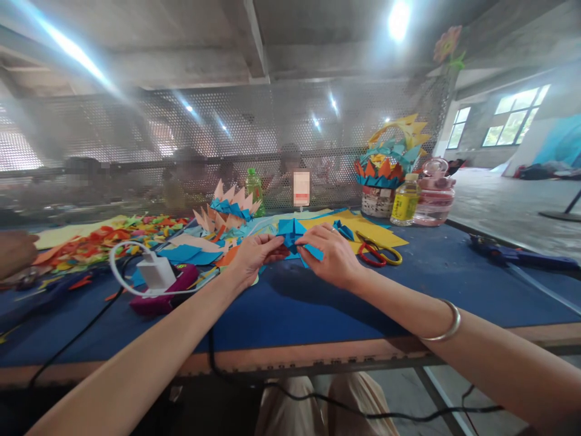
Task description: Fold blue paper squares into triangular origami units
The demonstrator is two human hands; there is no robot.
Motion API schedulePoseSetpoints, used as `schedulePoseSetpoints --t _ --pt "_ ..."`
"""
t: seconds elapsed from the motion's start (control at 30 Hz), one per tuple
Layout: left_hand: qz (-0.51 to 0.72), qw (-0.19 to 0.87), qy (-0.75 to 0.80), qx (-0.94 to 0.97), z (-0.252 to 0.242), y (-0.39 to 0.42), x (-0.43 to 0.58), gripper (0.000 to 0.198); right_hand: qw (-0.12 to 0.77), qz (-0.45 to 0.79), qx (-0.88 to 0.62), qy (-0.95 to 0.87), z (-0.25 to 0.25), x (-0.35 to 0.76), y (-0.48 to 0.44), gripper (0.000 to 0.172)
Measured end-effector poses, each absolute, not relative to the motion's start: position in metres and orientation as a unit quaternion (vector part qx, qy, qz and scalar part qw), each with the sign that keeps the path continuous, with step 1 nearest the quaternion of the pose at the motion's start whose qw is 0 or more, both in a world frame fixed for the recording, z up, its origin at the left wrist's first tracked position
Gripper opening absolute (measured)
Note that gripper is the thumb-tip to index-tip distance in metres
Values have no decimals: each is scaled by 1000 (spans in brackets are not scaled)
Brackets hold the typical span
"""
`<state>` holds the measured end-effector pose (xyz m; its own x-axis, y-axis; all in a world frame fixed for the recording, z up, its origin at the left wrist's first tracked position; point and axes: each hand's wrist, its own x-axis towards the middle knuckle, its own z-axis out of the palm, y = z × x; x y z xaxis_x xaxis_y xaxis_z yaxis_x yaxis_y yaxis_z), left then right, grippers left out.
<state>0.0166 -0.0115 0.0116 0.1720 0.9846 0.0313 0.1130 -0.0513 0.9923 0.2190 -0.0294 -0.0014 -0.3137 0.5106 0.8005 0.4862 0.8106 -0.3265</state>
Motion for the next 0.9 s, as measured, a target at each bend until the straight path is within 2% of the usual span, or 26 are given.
schedulePoseSetpoints --t 0.03,0.07,0.2,0.4,0.5,0.9 --pt "442 491 472 584 11 -11 16 25 518 34 -331 -788 -2 218 -28 8" --pt "448 482 470 589 10 -11 16 26 539 58 -356 -762 -4 218 -26 14" --pt "457 451 461 613 9 -11 17 25 572 193 -429 -672 -11 214 -16 55" --pt "431 404 469 656 10 -17 22 21 543 368 -414 -630 -11 208 -18 77" --pt "415 393 471 672 10 -18 23 20 539 400 -412 -616 -9 207 -21 83" --pt "396 381 459 698 12 -20 22 19 547 451 -396 -583 -11 210 -17 86"
